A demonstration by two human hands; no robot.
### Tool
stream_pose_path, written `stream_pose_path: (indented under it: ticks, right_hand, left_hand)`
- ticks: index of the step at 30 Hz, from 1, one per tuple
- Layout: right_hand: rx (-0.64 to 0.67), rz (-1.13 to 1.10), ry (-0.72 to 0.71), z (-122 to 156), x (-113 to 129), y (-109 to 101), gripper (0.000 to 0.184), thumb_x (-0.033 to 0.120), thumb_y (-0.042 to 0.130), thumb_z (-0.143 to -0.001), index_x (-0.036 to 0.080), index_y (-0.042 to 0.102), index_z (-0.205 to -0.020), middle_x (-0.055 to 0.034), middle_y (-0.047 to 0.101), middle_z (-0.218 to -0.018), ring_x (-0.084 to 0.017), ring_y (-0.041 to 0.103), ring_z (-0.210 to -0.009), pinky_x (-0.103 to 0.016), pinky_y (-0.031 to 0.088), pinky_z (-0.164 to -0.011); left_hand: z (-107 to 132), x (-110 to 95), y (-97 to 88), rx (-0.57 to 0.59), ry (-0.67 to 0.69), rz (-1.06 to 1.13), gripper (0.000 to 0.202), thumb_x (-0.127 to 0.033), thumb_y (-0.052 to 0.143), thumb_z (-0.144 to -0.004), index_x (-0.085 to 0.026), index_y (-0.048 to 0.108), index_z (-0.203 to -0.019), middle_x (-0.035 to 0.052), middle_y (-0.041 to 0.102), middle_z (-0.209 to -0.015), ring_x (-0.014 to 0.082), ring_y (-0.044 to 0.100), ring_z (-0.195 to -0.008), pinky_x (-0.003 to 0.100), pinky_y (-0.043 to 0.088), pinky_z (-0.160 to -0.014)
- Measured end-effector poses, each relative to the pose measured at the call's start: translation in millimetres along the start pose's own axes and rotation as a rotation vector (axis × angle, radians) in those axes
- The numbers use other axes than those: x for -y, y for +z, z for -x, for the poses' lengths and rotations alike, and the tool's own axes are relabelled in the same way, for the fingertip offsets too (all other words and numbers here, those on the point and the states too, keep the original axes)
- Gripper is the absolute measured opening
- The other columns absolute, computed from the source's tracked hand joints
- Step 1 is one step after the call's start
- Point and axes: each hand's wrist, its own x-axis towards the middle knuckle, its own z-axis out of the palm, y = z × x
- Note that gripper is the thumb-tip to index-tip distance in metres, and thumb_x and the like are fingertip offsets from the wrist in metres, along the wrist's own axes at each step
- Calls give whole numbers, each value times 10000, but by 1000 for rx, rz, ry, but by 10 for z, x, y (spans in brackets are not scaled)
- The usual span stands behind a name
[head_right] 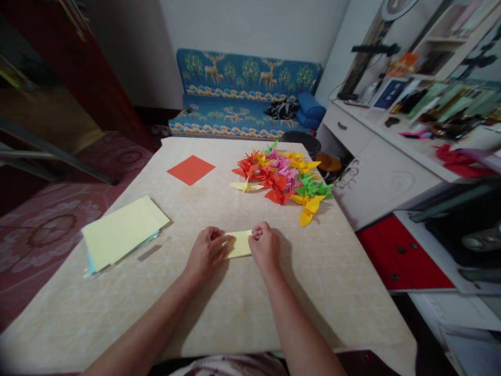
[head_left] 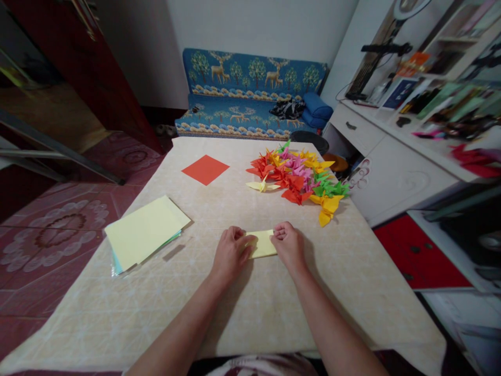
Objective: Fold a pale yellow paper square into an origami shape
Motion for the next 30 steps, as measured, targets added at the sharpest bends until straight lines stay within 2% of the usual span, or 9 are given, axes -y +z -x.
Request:
stream_pose_path:
  ticks: [9, 12, 14, 16, 18, 20, 25, 30]
  right_hand:
    - [29, 269, -21, -23, 61, -172, 100, 175, 556, -676, 233, 567, -756, 6, 633, -630, -149, 566, -561, -222, 344, -504]
    - [-22, 271, -36, -3, 144, -203, 140, 158, 555, -679, 224, 576, -801, -7, 638, -686, -160, 572, -601, -241, 378, -542]
    - [-98, 123, -132, 53, 295, -140, 167, 176, 546, -715, 202, 571, -877, -32, 643, -792, -167, 590, -704, -260, 433, -645]
    - [-99, -89, -273, 135, 500, -4, 246, 243, 569, -742, 180, 553, -979, -67, 630, -941, -187, 585, -883, -293, 446, -807]
    - [-31, -268, -358, 219, 693, 171, 404, 304, 557, -774, 173, 485, -1150, -100, 569, -1150, -204, 522, -1082, -322, 411, -926]
    - [59, -350, -348, 284, 813, 336, 503, 330, 503, -821, 165, 382, -1280, -118, 477, -1296, -208, 442, -1202, -348, 373, -989]
    - [63, -289, -333, 364, 754, 540, 610, 386, 404, -886, 158, 180, -1407, -120, 261, -1458, -243, 177, -1362, -475, 183, -1094]
    - [115, -136, -383, 379, 602, 535, 654, 454, 341, -901, 154, 103, -1431, -114, 176, -1491, -256, 52, -1382, -517, 129, -1095]
  left_hand:
    - [-6, 6, -1, 28, 8, -54, 281, -317, 623, -753, -282, 665, -1029, 68, 484, -988, 207, 460, -913, 345, 413, -820]
    - [-7, 17, 13, 24, 16, -59, 287, -315, 629, -745, -283, 664, -1028, 70, 488, -988, 208, 461, -912, 346, 414, -817]
    - [-8, 20, 26, 19, 20, -64, 281, -302, 629, -738, -273, 667, -1015, 73, 495, -986, 212, 465, -907, 351, 417, -805]
    - [-12, 28, 43, 18, 20, -68, 243, -280, 613, -740, -238, 676, -972, 79, 514, -973, 221, 473, -899, 364, 417, -796]
    - [-18, 43, 62, 10, 4, -51, 190, -231, 553, -772, -185, 678, -908, 91, 547, -932, 231, 489, -887, 377, 417, -792]
    - [-23, 58, 72, 0, -18, 0, 210, -184, 474, -809, -152, 671, -876, 101, 581, -891, 233, 509, -872, 379, 421, -789]
    - [-12, 37, 33, 20, -1, 79, 223, -217, 467, -829, -172, 666, -920, 97, 605, -951, 231, 519, -907, 371, 425, -814]
    - [0, 13, 19, -2, -72, 13, 207, -198, 469, -833, -167, 662, -898, 88, 578, -924, 205, 508, -871, 334, 434, -780]
